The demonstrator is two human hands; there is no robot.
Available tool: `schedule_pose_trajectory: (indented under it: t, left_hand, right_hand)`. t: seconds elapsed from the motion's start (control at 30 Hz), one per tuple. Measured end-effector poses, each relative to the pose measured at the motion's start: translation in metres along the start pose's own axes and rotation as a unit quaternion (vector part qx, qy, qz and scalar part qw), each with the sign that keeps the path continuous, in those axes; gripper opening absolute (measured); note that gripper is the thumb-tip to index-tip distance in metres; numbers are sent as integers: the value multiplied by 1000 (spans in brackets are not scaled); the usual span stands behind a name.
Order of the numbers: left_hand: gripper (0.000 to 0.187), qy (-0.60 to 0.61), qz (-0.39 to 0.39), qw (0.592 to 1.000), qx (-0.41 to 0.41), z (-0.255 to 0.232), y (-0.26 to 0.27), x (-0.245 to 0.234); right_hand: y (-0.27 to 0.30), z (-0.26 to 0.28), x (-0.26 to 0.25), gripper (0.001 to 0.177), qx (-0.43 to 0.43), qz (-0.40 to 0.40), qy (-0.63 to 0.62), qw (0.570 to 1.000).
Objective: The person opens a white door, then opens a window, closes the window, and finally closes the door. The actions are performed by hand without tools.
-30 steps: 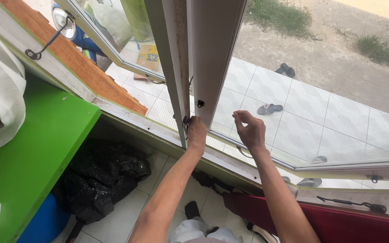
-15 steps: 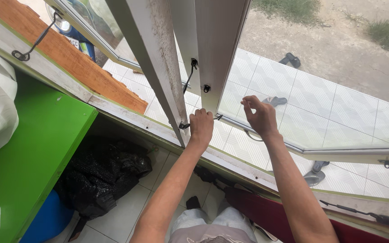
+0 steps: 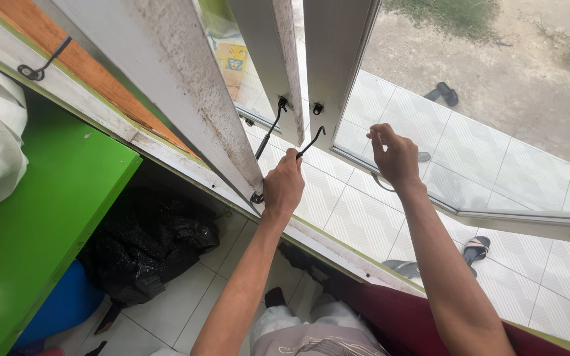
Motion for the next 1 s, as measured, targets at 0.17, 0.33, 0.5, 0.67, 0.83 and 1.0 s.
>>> schedule_pose_trajectory:
  t: [0.17, 0.33, 0.5, 0.67, 0.83, 1.0]
  left_hand:
    - [20, -8, -68, 998, 15, -2, 4, -3]
    - [17, -17, -120, 992, 20, -1, 4, 1]
    - [16, -42, -171, 984, -2, -3, 3, 1]
    - [15, -48, -197, 979, 3, -3, 5, 3]
    - [14, -54, -230, 971, 20, -3, 5, 1]
    - [15, -56, -238, 969, 15, 0, 4, 3]
  right_hand:
    - [-8, -9, 1, 5, -5, 2, 21, 1000]
    - [-9, -12, 3, 5, -3, 5, 28, 1000]
    - [-1, -6, 4, 5, 0, 9, 27, 1000]
    - [13, -2, 8, 6, -2, 11, 15, 1000]
    - [20, 3, 10, 5, -5, 10, 20, 1000]
    - [23, 7, 11, 8, 0, 24, 14, 1000]
Point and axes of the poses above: each hand's wrist, its own y-axis away from the middle knuckle, its own x-axis out of the palm, z = x × y, the point moved 5 cm from there along -y, towards the middle knuckle, and after that the axes turned 8 degrees about x, right-handed, at the moved point
